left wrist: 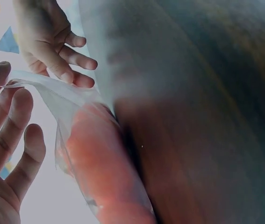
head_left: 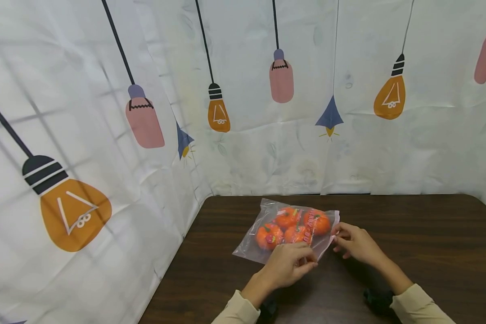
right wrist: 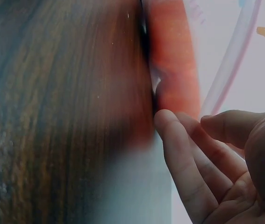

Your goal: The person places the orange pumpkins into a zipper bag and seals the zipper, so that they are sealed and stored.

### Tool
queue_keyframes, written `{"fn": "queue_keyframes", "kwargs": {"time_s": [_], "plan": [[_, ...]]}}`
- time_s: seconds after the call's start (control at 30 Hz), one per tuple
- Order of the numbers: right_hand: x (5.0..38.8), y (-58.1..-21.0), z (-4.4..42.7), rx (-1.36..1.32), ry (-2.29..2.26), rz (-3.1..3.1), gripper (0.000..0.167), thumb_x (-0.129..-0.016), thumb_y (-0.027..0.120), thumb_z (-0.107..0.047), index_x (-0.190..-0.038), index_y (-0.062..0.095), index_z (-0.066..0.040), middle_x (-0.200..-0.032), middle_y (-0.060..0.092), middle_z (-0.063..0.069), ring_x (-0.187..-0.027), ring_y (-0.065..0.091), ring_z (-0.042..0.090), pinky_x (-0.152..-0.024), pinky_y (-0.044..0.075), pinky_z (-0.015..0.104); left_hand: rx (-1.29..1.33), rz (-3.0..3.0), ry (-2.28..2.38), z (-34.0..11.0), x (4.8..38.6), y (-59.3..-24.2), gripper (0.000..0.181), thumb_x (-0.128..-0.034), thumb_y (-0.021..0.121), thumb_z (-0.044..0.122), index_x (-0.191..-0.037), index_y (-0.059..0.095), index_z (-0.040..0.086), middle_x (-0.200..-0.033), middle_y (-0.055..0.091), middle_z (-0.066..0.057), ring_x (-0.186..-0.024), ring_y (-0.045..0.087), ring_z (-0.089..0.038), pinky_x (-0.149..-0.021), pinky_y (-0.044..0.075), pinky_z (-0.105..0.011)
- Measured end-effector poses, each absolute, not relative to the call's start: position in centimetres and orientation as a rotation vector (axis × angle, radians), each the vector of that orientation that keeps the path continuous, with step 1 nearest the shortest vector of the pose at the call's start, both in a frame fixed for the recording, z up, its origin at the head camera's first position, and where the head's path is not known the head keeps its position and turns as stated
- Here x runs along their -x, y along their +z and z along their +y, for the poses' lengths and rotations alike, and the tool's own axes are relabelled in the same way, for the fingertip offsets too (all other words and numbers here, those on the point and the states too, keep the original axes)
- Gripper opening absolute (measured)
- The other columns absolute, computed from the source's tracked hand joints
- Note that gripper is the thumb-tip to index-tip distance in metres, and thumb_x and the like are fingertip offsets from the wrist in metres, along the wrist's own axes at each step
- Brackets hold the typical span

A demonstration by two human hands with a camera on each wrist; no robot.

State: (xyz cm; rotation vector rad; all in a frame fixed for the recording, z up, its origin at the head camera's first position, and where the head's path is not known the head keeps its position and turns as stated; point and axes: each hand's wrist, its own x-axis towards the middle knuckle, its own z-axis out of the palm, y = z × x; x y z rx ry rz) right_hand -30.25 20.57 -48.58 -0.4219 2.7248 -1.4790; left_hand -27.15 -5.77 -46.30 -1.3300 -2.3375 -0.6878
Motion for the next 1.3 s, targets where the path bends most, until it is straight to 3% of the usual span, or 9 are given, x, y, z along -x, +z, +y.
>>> {"fn": "queue_keyframes", "kwargs": {"time_s": [0.27, 0.53, 0.83, 1.3], "plan": [[30.46, -48.71, 20.86, 0.378, -1.466, 2.742, 0.011, -0.1, 0.063, -0.01, -0.11, 0.062, -0.006, -0.098, 0.077, 0.012, -0.075, 0.073, 0.016, -0.055, 0.058, 0.03, 1.307, -2.33, -0.623, -5.66, 27.24, -46.63, 0.007, -0.0913, 0.077, 0.027, -0.091, 0.07, 0.026, -0.083, 0.068, 0.016, -0.069, 0.057, 0.01, -0.065, 0.038, -0.001], [30.51, -48.63, 21.02, 0.296, -1.505, 2.706, 0.016, -0.102, 0.062, -0.019, -0.108, 0.064, -0.005, -0.094, 0.077, 0.012, -0.075, 0.074, 0.016, -0.056, 0.059, 0.033, 1.302, -2.518, -0.582, -5.42, 27.09, -46.85, 0.016, -0.0907, 0.077, 0.032, -0.103, 0.07, 0.027, -0.088, 0.071, 0.016, -0.075, 0.061, 0.01, -0.069, 0.04, -0.002], [30.39, -48.64, 20.88, 0.24, -1.561, 2.657, 0.015, -0.1, 0.065, -0.013, -0.109, 0.063, -0.001, -0.091, 0.076, 0.011, -0.077, 0.075, 0.022, -0.057, 0.059, 0.035, 1.319, -2.576, -0.335, -5.46, 27.26, -47.07, 0.01, -0.0885, 0.076, 0.032, -0.085, 0.067, 0.029, -0.079, 0.065, 0.018, -0.072, 0.048, 0.008, -0.063, 0.031, -0.01], [30.32, -48.78, 20.46, 0.109, -1.68, 2.561, 0.017, -0.097, 0.066, -0.008, -0.109, 0.064, 0.004, -0.084, 0.074, 0.008, -0.074, 0.073, 0.02, -0.061, 0.06, 0.035, 1.385, -2.609, -0.265, -5.83, 27.33, -46.71, 0.011, -0.0874, 0.077, 0.028, -0.083, 0.066, 0.028, -0.082, 0.062, 0.018, -0.07, 0.047, 0.009, -0.064, 0.031, -0.012]]}}
